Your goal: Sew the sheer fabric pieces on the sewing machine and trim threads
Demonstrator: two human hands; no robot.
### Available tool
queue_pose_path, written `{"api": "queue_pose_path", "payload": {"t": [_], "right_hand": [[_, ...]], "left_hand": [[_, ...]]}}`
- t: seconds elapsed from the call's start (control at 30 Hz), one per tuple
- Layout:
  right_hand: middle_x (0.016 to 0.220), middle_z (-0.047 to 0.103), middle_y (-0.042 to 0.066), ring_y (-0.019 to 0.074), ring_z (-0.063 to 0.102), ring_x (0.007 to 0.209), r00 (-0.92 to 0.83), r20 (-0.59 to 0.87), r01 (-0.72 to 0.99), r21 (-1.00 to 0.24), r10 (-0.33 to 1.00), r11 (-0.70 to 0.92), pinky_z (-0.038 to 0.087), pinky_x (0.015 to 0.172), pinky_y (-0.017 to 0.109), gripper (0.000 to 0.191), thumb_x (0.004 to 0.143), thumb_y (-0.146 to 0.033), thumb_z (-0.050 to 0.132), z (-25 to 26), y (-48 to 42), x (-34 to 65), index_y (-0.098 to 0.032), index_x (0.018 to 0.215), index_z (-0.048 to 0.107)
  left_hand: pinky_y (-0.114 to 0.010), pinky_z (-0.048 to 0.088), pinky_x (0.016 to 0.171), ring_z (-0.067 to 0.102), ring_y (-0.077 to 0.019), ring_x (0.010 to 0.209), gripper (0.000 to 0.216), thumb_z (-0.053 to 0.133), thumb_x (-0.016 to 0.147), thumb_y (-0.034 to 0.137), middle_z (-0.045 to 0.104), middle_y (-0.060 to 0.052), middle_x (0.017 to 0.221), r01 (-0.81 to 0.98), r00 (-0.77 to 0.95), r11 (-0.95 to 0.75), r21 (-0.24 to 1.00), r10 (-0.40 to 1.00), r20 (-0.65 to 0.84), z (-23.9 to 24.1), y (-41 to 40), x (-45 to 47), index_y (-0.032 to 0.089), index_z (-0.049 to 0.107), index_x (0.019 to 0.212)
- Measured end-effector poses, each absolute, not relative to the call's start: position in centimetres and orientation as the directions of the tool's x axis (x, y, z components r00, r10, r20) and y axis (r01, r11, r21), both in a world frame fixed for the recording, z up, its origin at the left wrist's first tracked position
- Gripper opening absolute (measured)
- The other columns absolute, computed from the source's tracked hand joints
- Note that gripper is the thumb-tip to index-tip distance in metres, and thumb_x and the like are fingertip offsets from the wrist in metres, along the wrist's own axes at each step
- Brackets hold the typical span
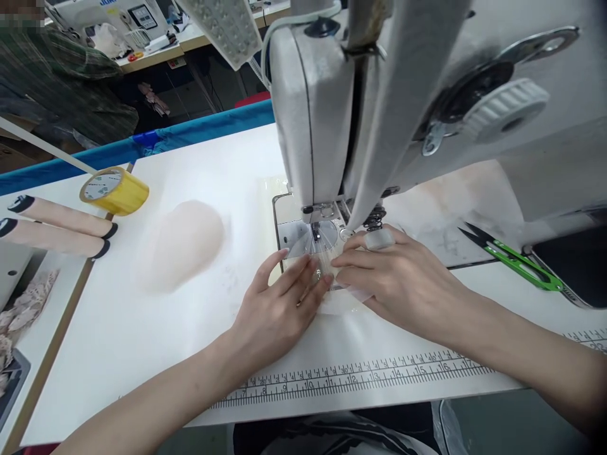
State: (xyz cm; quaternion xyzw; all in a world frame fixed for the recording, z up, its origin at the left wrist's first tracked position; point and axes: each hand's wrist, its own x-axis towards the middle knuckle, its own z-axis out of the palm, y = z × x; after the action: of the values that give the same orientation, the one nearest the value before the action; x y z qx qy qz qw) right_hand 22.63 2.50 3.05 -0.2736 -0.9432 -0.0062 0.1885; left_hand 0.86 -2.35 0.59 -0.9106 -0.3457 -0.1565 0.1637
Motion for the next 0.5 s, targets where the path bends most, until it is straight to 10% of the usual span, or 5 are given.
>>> {"api": "queue_pose_path", "payload": {"t": [0.5], "right_hand": [[0.088, 0.077, 0.002, 0.0201, 0.064, 0.085, -0.718, 0.426, 0.608, -0.001, 0.55, 0.794, 0.041, 0.08, 0.035, 0.023, 0.082, -0.003, 0.058, 0.9, 4.3, 22.1, -0.018, 0.087, 0.073]], "left_hand": [[-0.055, 0.028, 0.114, 0.064, -0.0235, 0.115, 0.031, 0.05, 0.097, 0.019, 0.068, -0.012, 0.125, 0.75, 0.632, -0.653, -0.104, 0.66, 0.406, 0.1, 0.7, 0.5, 0.019, 0.062, 0.125]]}}
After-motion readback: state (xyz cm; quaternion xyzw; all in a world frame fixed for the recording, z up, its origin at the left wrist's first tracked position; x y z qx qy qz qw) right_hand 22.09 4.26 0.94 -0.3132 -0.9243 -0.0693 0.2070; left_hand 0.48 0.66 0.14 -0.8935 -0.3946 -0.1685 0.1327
